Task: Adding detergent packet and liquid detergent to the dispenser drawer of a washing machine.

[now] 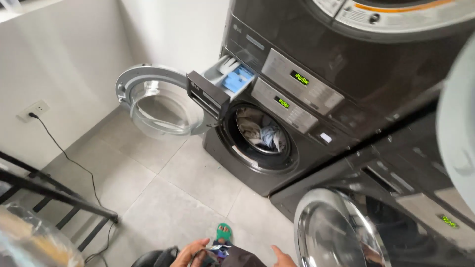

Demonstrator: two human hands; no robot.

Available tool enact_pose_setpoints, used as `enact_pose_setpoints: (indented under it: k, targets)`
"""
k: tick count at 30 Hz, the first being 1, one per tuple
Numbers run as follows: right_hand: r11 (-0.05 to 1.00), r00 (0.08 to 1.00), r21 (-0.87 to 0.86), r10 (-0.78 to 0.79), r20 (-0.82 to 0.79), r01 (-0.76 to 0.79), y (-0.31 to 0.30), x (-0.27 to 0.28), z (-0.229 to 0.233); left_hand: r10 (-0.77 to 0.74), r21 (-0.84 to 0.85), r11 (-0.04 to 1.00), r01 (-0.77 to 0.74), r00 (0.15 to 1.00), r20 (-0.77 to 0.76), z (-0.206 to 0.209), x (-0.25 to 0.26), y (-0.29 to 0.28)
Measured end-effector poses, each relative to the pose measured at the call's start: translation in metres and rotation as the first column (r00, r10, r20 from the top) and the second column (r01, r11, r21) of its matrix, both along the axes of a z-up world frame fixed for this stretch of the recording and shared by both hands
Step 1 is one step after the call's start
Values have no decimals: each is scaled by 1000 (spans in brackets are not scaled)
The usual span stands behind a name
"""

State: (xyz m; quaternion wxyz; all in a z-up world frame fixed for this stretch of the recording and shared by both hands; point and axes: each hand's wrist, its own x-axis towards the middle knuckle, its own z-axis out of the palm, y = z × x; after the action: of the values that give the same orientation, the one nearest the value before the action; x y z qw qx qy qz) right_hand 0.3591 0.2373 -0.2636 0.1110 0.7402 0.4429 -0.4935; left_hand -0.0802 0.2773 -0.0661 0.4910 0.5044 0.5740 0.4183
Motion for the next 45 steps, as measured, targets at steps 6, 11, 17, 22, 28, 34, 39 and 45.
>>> enact_pose_setpoints:
  k: [6, 11, 17, 22, 28, 34, 39, 45]
  targets:
    - [898, 899, 50, 436, 39, -438, 176, -40, 93, 632, -777, 614, 139, 504, 589, -69, 22, 148]
    - [863, 925, 382, 376, -49, -330, 273, -112, 200, 374, 118, 910, -398, 909, 184, 49, 52, 206]
    - [596, 825, 800, 416, -382, 71, 364, -172, 330, -3, 372, 925, -81, 976, 218, 154, 33, 342]
    - [392, 828, 875, 360, -431, 285, 439, -211, 364, -237, 294, 942, 161, 940, 246, 219, 21, 457]
    - [214, 885, 871, 50, -463, 443, 526, -253, 360, -315, 111, 949, 294, 895, 317, 229, 13, 567]
    - [-180, 845, 863, -187, -501, 472, 572, -262, 364, -323, 73, 946, 315, 912, 253, 205, 32, 640]
    - [-116, 867, 882, -163, -470, 456, 587, -266, 358, -337, 27, 941, 339, 920, 200, 212, 35, 654]
    - [12, 728, 732, -121, -675, 681, 604, -275, 330, -368, -11, 924, 381, 898, 240, 196, 34, 665]
